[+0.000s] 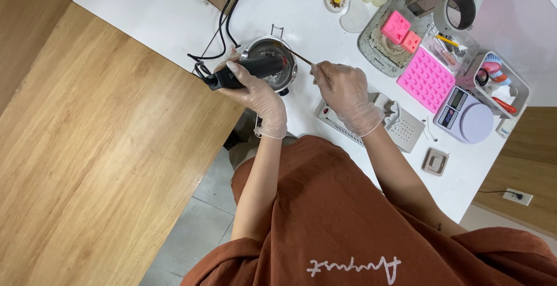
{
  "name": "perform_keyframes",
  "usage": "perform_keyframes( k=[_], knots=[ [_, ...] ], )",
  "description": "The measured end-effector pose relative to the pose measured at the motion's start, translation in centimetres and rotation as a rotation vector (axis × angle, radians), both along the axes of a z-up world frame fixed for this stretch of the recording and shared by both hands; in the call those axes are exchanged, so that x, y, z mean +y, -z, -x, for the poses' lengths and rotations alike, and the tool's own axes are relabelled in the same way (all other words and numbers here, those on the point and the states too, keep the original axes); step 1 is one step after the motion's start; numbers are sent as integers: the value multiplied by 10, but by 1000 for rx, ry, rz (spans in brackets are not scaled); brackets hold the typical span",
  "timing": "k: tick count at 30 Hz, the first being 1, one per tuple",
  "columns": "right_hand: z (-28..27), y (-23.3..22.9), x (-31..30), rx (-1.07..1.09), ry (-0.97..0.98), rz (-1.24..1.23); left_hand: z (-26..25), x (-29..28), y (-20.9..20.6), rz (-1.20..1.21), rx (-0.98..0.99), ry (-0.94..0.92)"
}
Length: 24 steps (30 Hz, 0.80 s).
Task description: The recorder cleans a silicone mold and then uses a heat gun and spoon to melt and stir wax in a pot.
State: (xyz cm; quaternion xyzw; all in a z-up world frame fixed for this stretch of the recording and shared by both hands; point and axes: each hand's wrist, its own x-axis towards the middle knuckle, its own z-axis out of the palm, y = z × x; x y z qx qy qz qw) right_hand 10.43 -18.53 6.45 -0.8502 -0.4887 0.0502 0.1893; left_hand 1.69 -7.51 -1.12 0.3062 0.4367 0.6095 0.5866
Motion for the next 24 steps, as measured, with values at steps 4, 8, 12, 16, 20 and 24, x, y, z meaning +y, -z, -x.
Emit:
perform_keyframes(
  k=[4,8,12,16,20,24],
  knots=[
    [0,-1,-1,7,13,18,-2,0,3,-36,-6,-4],
    [0,-2,0,10,12,7,-4,2,6,-40,-4,-38],
    [2,-3,0,31,18,23,-2,2,3,-49,-10,-31],
    [1,1,-1,12,9,23,-1,1,-2,-32,-8,-20],
    [0,3,-2,-4,-4,16,2,1,-10,5,13,5],
    [0,3,-2,-6,-6,15,3,2,-13,12,77,0]
  ],
)
